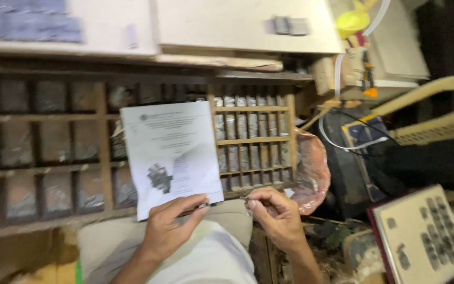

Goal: Arranging individual metal type characters into a tray for letterpress printing while referring to a printed guide.

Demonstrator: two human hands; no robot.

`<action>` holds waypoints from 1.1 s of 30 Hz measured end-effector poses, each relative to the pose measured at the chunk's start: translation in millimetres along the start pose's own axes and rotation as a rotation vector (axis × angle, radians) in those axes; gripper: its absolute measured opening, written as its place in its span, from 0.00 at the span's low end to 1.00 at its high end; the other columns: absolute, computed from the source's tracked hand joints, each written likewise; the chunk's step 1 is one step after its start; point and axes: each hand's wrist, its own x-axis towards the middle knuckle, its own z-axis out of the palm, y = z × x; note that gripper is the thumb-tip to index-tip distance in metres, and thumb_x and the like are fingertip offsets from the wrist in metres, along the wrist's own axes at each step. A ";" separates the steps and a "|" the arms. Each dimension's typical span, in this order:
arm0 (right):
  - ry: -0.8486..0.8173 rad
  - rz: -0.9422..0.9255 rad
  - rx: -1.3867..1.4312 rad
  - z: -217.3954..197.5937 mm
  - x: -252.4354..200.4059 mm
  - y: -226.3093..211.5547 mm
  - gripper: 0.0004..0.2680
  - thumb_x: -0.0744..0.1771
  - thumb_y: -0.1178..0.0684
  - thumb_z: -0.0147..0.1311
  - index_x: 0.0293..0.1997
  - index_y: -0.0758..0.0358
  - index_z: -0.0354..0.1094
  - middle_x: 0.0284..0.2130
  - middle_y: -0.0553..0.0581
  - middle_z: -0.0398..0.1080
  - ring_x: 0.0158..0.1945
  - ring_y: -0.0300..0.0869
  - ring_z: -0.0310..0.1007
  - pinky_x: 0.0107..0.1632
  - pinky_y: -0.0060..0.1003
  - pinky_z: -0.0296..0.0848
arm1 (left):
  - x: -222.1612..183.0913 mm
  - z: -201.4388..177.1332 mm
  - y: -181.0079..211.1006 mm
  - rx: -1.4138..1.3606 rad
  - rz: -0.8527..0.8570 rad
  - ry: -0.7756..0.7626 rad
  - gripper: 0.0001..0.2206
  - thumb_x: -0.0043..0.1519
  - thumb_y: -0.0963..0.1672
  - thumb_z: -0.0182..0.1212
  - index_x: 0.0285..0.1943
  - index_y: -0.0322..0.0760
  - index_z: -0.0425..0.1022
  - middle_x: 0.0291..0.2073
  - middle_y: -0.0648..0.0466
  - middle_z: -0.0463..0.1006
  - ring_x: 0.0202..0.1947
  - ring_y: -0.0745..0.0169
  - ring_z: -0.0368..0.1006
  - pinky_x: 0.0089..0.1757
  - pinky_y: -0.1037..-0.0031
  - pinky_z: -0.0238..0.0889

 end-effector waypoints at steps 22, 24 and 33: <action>-0.034 0.115 -0.063 54.2 -3.8 -26.6 0.08 0.63 0.63 0.61 0.44 0.65 0.73 0.33 0.54 0.76 0.35 0.36 0.75 0.41 0.27 0.78 | 0.9 -14.6 -4.7 0.244 0.569 -0.124 0.13 0.61 0.34 0.68 0.54 0.19 0.76 0.43 0.39 0.84 0.38 0.53 0.84 0.40 0.73 0.83; -0.049 0.087 -0.053 55.0 -3.2 -25.5 0.08 0.63 0.64 0.61 0.45 0.66 0.73 0.35 0.55 0.75 0.37 0.37 0.75 0.43 0.27 0.79 | -0.6 -14.5 -7.7 0.227 0.556 -0.136 0.15 0.61 0.33 0.68 0.56 0.19 0.75 0.45 0.39 0.84 0.41 0.52 0.84 0.43 0.71 0.83; -0.027 0.140 -0.062 58.5 -7.2 -18.1 0.07 0.63 0.63 0.63 0.43 0.65 0.73 0.31 0.53 0.77 0.34 0.35 0.75 0.41 0.26 0.78 | 1.4 -18.5 -0.2 0.241 0.592 -0.234 0.16 0.60 0.31 0.65 0.57 0.19 0.74 0.47 0.36 0.83 0.45 0.49 0.84 0.45 0.69 0.82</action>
